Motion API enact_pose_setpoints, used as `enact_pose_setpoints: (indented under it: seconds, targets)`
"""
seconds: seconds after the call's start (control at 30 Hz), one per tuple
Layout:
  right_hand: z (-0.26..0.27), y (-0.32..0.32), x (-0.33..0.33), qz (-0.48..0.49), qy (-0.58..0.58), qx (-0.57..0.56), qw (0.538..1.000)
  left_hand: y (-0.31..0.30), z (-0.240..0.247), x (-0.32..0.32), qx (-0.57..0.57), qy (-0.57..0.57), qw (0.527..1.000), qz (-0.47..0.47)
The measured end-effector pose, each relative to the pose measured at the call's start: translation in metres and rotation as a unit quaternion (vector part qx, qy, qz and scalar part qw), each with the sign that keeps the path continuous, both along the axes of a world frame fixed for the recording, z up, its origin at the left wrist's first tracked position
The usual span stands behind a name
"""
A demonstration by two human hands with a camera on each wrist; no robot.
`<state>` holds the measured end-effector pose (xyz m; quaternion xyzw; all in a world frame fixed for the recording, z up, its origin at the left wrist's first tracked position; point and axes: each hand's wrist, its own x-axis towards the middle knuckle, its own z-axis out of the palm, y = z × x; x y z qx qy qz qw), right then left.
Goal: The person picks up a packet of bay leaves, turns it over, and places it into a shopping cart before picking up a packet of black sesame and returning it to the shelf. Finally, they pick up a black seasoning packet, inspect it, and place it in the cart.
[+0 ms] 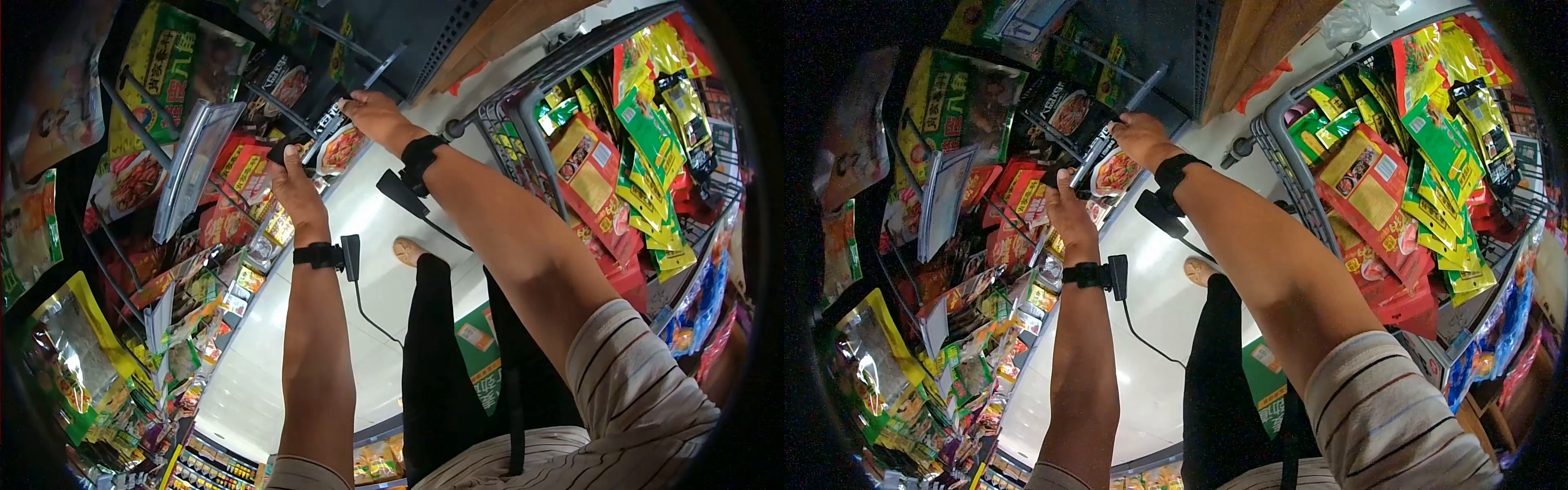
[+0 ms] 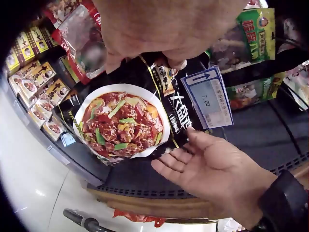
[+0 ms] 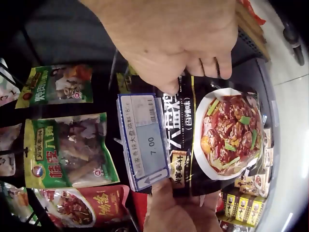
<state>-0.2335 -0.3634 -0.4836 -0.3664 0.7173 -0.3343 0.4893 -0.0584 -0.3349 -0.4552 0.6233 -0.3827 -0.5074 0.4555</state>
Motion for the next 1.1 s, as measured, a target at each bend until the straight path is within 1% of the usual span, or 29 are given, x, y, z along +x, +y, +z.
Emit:
enact_pose_setpoints:
  seconds: [0.07, 0.13, 0.23, 0.3, 0.37, 0.43, 0.47, 0.57, 0.6, 0.7, 0.73, 0.77, 0.8, 0.83, 0.87, 0.9, 0.93, 0.97, 1.0, 1.03, 1.07, 1.1]
  targets:
    - [0.009, 0.000, 0.000, 0.006, 0.018, -0.004, 1.000, -0.001, 0.001, 0.000, 0.001, -0.005, 1.000, -0.003]
    - [0.004, -0.002, 0.000, 0.008, 0.036, -0.014, 0.999, -0.001, 0.006, -0.004, 0.001, -0.002, 1.000, -0.002]
    - [-0.011, -0.011, 0.003, 0.009, -0.012, -0.018, 1.000, -0.003, 0.015, -0.003, 0.053, -0.054, 0.997, 0.002]
    - [-0.020, -0.006, 0.005, 0.015, 0.058, -0.133, 0.989, -0.007, 0.004, 0.000, 0.016, -0.065, 0.998, 0.004]
    - [-0.014, -0.001, 0.006, 0.002, 0.054, -0.151, 0.987, -0.017, -0.007, 0.002, -0.003, -0.062, 0.998, 0.009]
    - [-0.009, 0.005, 0.009, -0.031, -0.026, -0.067, 0.997, -0.025, 0.000, -0.003, 0.000, -0.049, 0.999, 0.016]
    - [-0.006, 0.007, 0.010, -0.011, -0.027, -0.041, 0.999, -0.028, 0.004, -0.006, 0.019, -0.068, 0.997, 0.043]
    - [0.013, 0.030, 0.018, -0.046, -0.095, -0.008, 0.994, -0.047, -0.007, -0.001, 0.038, -0.161, 0.983, 0.077]
    - [0.039, 0.041, 0.018, -0.048, -0.145, 0.026, 0.988, -0.055, -0.014, 0.003, 0.032, -0.113, 0.991, 0.059]
    - [0.050, 0.070, 0.032, -0.094, -0.225, 0.034, 0.969, -0.064, -0.001, -0.002, 0.095, -0.054, 0.991, 0.081]
    - [0.025, 0.083, 0.042, -0.043, -0.137, -0.048, 0.988, -0.069, -0.016, 0.006, 0.071, -0.148, 0.984, 0.067]
    - [0.028, 0.094, 0.043, -0.022, -0.115, -0.060, 0.991, -0.062, 0.011, 0.012, 0.118, -0.279, 0.949, -0.091]
    - [0.032, 0.104, 0.043, -0.001, -0.092, -0.072, 0.993, -0.061, -0.010, 0.021, 0.058, -0.289, 0.949, -0.110]
    - [0.063, 0.115, 0.046, -0.018, -0.140, -0.017, 0.990, -0.060, -0.031, 0.030, -0.004, -0.299, 0.946, -0.128]
    - [0.058, 0.127, 0.056, -0.034, -0.143, -0.044, 0.988, -0.058, -0.053, 0.039, -0.065, -0.309, 0.938, -0.145]
    - [0.051, 0.140, 0.066, -0.049, -0.146, -0.072, 0.986, -0.055, -0.043, 0.044, 0.103, -0.077, 0.979, -0.161]
    - [0.111, 0.145, 0.050, -0.040, -0.232, 0.039, 0.971, -0.040, -0.038, 0.042, 0.092, -0.072, 0.981, -0.157]
    - [0.112, 0.157, 0.057, -0.047, -0.236, -0.041, 0.970, -0.025, -0.034, 0.040, 0.079, -0.070, 0.983, -0.152]
    - [0.129, 0.170, 0.048, -0.025, -0.275, -0.033, 0.961, -0.014, -0.024, 0.032, 0.066, -0.073, 0.984, -0.146]
    - [0.151, 0.178, 0.042, -0.003, -0.318, -0.025, 0.948, -0.002, 0.009, 0.008, 0.150, 0.106, 0.983, -0.026]
    - [0.163, 0.190, 0.040, 0.009, -0.313, -0.041, 0.949, 0.012, 0.000, 0.018, 0.178, 0.147, 0.973, -0.003]
    - [0.174, 0.195, 0.034, 0.021, -0.310, -0.059, 0.949, 0.024, -0.029, 0.048, 0.192, 0.178, 0.961, -0.084]
